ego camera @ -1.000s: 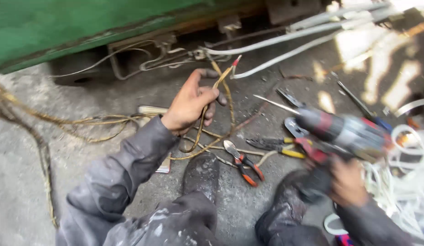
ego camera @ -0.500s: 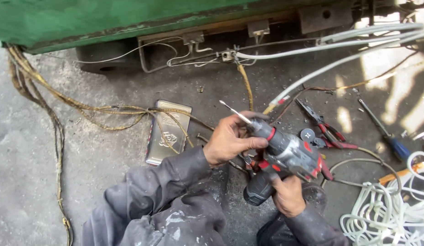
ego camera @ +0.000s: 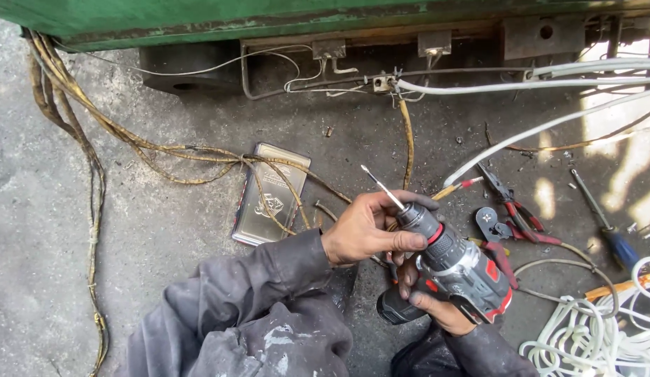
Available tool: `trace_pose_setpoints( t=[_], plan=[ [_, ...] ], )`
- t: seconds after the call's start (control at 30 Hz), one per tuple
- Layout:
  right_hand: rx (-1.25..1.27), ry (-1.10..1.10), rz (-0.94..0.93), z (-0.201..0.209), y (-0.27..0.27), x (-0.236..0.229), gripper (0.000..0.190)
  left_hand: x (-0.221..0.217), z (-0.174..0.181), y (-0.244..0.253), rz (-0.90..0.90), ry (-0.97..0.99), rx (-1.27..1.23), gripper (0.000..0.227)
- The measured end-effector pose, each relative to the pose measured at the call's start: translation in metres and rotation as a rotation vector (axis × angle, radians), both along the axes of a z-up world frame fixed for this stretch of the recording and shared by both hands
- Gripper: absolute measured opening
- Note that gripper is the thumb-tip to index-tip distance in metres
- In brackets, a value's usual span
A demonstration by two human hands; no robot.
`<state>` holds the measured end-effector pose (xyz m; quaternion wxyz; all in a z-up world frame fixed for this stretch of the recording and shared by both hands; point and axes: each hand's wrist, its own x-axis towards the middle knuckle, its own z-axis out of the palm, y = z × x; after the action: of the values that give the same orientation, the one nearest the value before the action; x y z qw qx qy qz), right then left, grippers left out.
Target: The person sits on the ground and strips insulation from white electrical wires using a wire stripper, then uses a cordless drill and pliers to attach the wires to terminals on a green machine, pulling a tool bag over and handling parts from a plastic bag.
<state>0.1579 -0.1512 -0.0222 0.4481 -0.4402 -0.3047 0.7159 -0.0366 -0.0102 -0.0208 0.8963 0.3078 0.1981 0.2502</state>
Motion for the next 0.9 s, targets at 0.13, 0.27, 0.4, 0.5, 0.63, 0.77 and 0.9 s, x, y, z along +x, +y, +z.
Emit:
trace_pose_setpoints(
  t=[0.13,0.27,0.4,0.5,0.63,0.77,0.9],
  plan=[
    [-0.004,-0.098,0.041,0.018,0.016,-0.005,0.070,0.001,0.007,0.002,-0.015,-0.026,-0.075,0.054],
    [0.037,-0.105,0.054,0.016,0.013,-0.003,0.078,0.002,0.009,0.004,-0.024,-0.066,-0.103,0.051],
    [0.092,-0.268,0.126,0.019,0.016,-0.003,0.061,0.002,0.010,0.005,-0.007,-0.069,-0.120,0.046],
    [0.073,-0.481,-0.106,0.020,0.017,-0.018,0.078,0.001,-0.002,0.001,0.010,-0.057,-0.144,0.039],
    [0.081,-0.418,-0.153,0.006,0.011,-0.017,0.051,0.003,-0.012,0.001,0.050,-0.063,-0.162,0.035],
    [0.010,-0.477,-0.133,0.014,0.009,-0.010,0.057,0.005,-0.015,0.002,0.080,-0.121,-0.292,0.034],
    [-0.019,-0.441,-0.255,-0.008,-0.007,-0.020,0.054,0.007,-0.014,0.003,0.062,-0.118,-0.308,0.032]
  ],
)
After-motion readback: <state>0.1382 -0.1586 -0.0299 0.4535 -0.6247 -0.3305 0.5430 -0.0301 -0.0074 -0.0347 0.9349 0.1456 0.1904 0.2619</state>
